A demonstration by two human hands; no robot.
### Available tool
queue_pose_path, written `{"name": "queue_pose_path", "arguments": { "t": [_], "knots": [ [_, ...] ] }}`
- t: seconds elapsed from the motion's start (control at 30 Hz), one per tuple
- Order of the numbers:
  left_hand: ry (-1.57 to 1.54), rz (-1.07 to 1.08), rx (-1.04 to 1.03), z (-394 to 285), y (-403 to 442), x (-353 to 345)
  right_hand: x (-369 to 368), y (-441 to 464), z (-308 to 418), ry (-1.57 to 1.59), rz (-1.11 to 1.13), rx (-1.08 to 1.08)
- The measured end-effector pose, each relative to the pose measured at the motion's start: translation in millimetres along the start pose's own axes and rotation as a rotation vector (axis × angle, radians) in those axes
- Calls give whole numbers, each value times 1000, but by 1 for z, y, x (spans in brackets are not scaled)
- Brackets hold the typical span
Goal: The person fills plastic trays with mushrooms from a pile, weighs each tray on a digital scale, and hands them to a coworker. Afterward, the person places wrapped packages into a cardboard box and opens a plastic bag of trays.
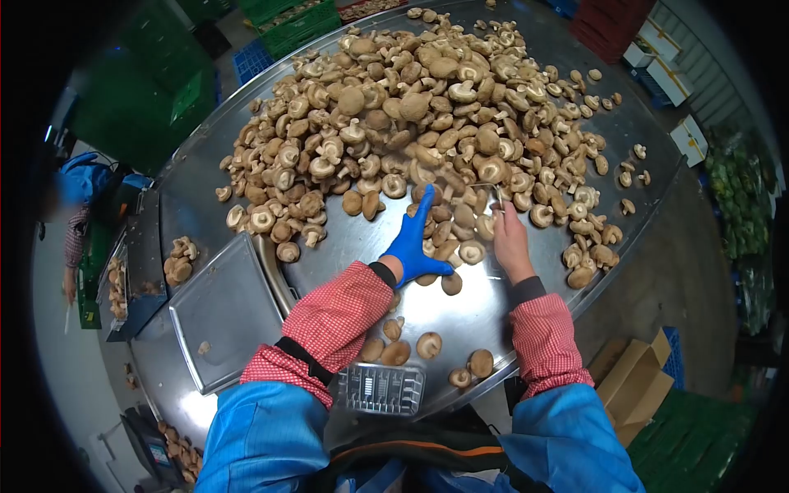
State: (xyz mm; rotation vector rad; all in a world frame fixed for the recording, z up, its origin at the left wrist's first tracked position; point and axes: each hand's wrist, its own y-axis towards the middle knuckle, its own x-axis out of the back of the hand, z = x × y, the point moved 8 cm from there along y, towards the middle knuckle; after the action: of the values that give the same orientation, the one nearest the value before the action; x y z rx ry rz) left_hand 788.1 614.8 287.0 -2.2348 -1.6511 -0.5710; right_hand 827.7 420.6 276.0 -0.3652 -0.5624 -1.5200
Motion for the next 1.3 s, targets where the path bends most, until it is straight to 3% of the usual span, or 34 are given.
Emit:
{"name": "queue_pose_path", "arguments": {
  "t": [0.13, 0.2, 0.3, 0.37, 0.4, 0.53, 0.57, 0.6, 0.67, 0.7, 0.8, 0.87, 0.93, 1.03, 1.13, 1.2, 1.3],
  "knots": [
    [-187, -273, -17, -1, -5, -4, -24, -18, -10, 248, 18, -102],
    [-242, -369, -18, -5, -10, -4, -50, -35, -32, 687, 18, -274],
    [-166, -366, 21, -36, -25, 3, -64, -59, -27, 938, -38, -403],
    [118, -240, 226, -53, -39, 10, -67, -72, -17, 1075, -58, -464],
    [259, -174, 326, -54, -48, 13, -64, -79, -14, 1033, -68, -458],
    [-185, -305, 26, -33, -78, 5, -65, -100, -3, 1050, -71, -443],
    [-164, -344, -21, -31, -86, 11, -66, -105, -1, 1085, -64, -439],
    [-444, -334, 90, -22, -94, 15, -65, -109, 7, 1119, -56, -437],
    [-617, -430, 188, -16, -113, 39, -62, -117, 19, 1047, -73, -451],
    [-613, -391, 394, -13, -124, 46, -61, -121, 32, 1024, -60, -436],
    [-684, -219, 559, -10, -135, 59, -76, -127, 53, 819, -42, -299],
    [-683, -297, 296, -9, -127, 64, -91, -136, 77, 684, -25, -221],
    [-653, -315, 212, 11, -133, 78, -102, -143, 106, 740, 37, -246],
    [-733, -269, 294, 15, -165, 115, -120, -153, 152, 839, 244, -180],
    [-881, -240, 455, -4, -206, 158, -143, -172, 199, 932, 593, -331],
    [-911, -171, 346, 36, -220, 183, -158, -179, 225, 866, 655, -364],
    [-793, -221, 518, 33, -265, 224, -192, -194, 251, 813, 789, -422]
  ]
}}
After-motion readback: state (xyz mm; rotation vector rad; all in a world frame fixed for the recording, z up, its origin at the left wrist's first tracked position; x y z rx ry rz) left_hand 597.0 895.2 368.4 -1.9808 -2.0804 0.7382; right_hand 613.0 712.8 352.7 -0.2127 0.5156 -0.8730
